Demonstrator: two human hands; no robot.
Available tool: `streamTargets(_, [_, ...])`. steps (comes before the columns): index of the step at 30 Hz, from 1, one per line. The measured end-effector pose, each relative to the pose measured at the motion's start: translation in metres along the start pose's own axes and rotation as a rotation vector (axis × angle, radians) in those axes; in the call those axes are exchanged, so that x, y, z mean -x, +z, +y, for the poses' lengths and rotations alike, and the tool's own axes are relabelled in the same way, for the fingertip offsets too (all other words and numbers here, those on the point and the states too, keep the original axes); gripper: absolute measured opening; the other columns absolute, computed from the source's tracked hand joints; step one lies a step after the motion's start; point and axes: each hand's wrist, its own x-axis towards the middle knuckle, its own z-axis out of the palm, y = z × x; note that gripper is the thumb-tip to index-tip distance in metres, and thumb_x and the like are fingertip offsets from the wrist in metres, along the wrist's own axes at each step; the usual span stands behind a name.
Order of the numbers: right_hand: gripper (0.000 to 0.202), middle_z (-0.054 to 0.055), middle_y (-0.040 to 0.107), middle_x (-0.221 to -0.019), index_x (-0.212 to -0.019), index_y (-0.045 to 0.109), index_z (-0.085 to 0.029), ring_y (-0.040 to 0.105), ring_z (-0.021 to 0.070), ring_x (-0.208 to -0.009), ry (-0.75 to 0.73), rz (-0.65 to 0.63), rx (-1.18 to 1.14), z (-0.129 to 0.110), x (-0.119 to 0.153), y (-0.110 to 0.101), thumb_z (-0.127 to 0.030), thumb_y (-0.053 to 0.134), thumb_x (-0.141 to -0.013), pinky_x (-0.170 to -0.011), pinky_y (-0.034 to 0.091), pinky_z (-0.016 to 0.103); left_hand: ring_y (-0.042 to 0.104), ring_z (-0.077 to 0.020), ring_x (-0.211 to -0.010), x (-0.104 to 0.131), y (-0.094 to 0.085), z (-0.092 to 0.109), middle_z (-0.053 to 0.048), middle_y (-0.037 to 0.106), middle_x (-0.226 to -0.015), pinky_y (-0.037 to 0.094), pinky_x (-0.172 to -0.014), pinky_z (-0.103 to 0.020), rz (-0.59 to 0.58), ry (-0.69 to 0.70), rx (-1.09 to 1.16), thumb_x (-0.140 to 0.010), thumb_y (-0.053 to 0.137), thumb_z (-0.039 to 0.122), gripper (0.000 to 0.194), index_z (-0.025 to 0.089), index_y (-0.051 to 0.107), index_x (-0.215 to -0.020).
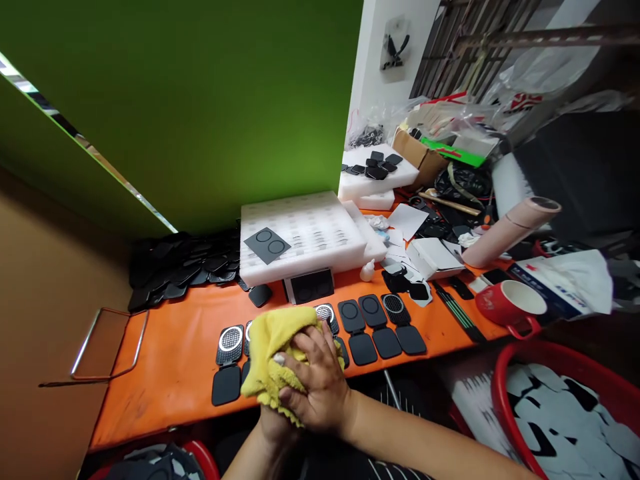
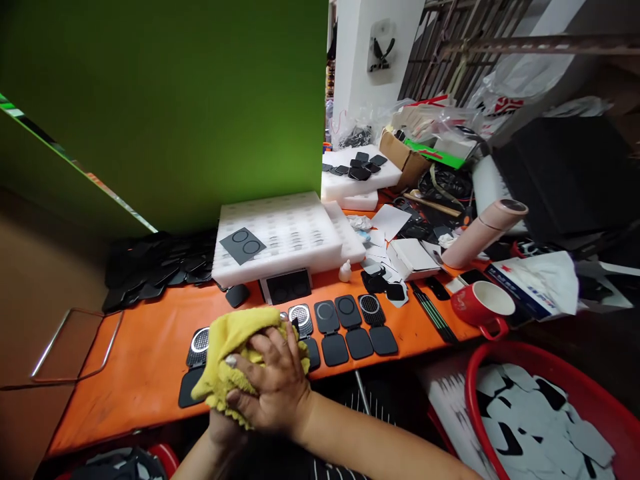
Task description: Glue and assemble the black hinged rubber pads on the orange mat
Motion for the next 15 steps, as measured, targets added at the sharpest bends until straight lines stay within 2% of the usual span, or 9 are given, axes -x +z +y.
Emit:
streamTargets(3, [0.037,0.008,0.052,-0.123,-0.119,0.058,-0.028,0.038,0.0295,-0.124,0.11,0.022,-0.043,0.002,-0.018,0.003,-0.039,0.049,-0.085,-0.107,0.023,0.054,0.034,-0.0241,-0.133,0.005,-0.004,0.001,0.001,0.055,-0.13,0.039,-0.103,-0.033,-0.043,0.099,-0.015,-0.071,0.052,0.066,0.055,0.034,0.06,-0.115])
streamTargets(5, [0.035,0.01,0.054,-0.121,-0.115,0.061,-0.025,0.04,0.0281,-0.122,0.258,0.043,-0.154,0.004,-0.036,0.003,-0.038,0.046,-0.087,-0.105,0.03,0.048,0.027,-0.0257,-0.136,0.011,0.0,-0.002,0.001,0.049,-0.136,0.037,-0.105,-0.035,-0.122,0.12,-0.075,-0.07,0.052,0.071,0.064,0.034,0.055,-0.122])
streamTargets(8, [0.036,0.009,0.058,-0.116,-0.114,0.061,-0.022,0.05,0.0228,-0.113,0.55,0.108,-0.426,0.009,-0.063,0.004,-0.039,0.038,-0.092,-0.1,0.039,0.04,0.021,-0.0288,-0.138,0.02,0.01,-0.007,-0.001,0.036,-0.146,0.032,-0.108,-0.038,-0.206,0.145,-0.211,-0.067,0.067,0.056,0.077,0.031,0.042,-0.135])
streamTargets(11, [0.041,0.007,0.063,-0.11,-0.119,0.056,-0.023,0.058,0.019,-0.104,0.755,0.138,-0.704,0.008,-0.074,0.006,-0.044,0.031,-0.094,-0.092,0.047,0.033,0.014,-0.0276,-0.139,0.019,0.014,-0.006,-0.002,0.024,-0.151,0.022,-0.112,-0.037,-0.148,0.212,-0.33,-0.065,0.076,0.036,0.086,0.029,0.034,-0.139])
streamTargets(13, [0.044,0.007,0.063,-0.113,-0.126,0.052,-0.024,0.057,0.0201,-0.107,0.765,0.124,-0.747,0.001,-0.065,0.011,-0.047,0.031,-0.094,-0.093,0.047,0.034,0.014,-0.0275,-0.139,0.012,0.012,0.002,-0.004,0.027,-0.15,0.019,-0.112,-0.037,-0.099,0.219,-0.345,-0.064,0.076,0.037,0.084,0.027,0.038,-0.137])
streamTargets(15, [0.049,0.008,0.056,-0.126,-0.133,0.046,-0.024,0.049,0.0239,-0.12,0.684,0.09,-0.663,-0.01,-0.046,0.017,-0.049,0.037,-0.091,-0.102,0.04,0.04,0.021,-0.0285,-0.137,0.003,0.009,0.014,-0.006,0.037,-0.145,0.02,-0.112,-0.037,-0.06,0.192,-0.265,-0.065,0.072,0.049,0.076,0.024,0.046,-0.132])
